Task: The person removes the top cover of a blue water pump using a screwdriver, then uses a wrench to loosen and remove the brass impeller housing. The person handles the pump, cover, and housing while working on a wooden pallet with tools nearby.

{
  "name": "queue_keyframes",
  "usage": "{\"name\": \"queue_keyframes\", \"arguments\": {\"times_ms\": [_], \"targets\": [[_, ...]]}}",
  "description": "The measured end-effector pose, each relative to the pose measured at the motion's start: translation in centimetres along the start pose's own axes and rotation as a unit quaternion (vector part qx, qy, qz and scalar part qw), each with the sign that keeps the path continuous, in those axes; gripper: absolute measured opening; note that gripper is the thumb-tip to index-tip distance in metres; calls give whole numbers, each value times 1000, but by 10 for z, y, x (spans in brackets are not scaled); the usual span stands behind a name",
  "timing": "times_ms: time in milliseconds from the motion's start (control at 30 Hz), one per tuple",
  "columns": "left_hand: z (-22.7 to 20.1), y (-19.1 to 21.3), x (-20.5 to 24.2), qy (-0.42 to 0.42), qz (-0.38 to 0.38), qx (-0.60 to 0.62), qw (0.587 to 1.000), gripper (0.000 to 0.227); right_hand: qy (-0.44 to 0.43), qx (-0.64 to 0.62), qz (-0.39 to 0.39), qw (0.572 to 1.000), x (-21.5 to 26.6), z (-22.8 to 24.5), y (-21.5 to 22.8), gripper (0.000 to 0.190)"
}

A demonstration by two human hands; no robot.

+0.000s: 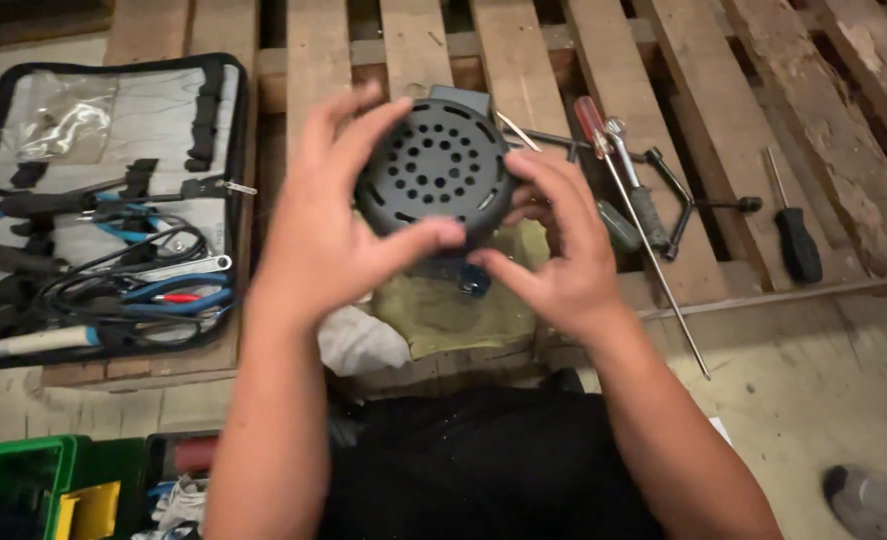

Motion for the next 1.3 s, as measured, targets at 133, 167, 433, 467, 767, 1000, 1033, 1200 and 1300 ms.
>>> {"name": "queue_keyframes", "arguments": {"times_ms": [133,167,433,467,767,1000,1033,1200,1300], "targets": [[-26,-6,-36,-43,82,-104,990,86,-39,-75,39,996,-2,-2,17,58],[-29,-13,-44,-41,130,-116,984,87,-67,-125,61,988,-4,-3,24,49],[-36,-9,-41,76,220,-163,959,112,-207,89,-112,968,14,-36,116,17],[-37,-10,-40,84,219,-164,958,109,-245,147,-66,956,17,-39,123,18],[-35,-13,-40,80,203,-192,957,104,-572,175,200,776,7,-36,123,26],[-35,-14,-41,70,205,-208,954,102,-454,275,180,828,16,-63,121,31],[-36,-14,-41,84,210,-208,952,102,-432,252,144,854,12,-60,116,29],[-36,-14,-41,90,214,-206,950,101,-354,237,50,903,14,-79,117,25],[-34,-14,-41,78,213,-209,951,102,-386,262,38,884,15,-70,124,19]]}}
Point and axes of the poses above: each hand's wrist, its own x-axis away from the middle knuckle, its own y-axis out of the back of the hand, z = x × y, the point moved 1 cm from there along -x, towards the middle knuckle, and after that the axes turned 3 degrees about -z, right-handed, at the moved point
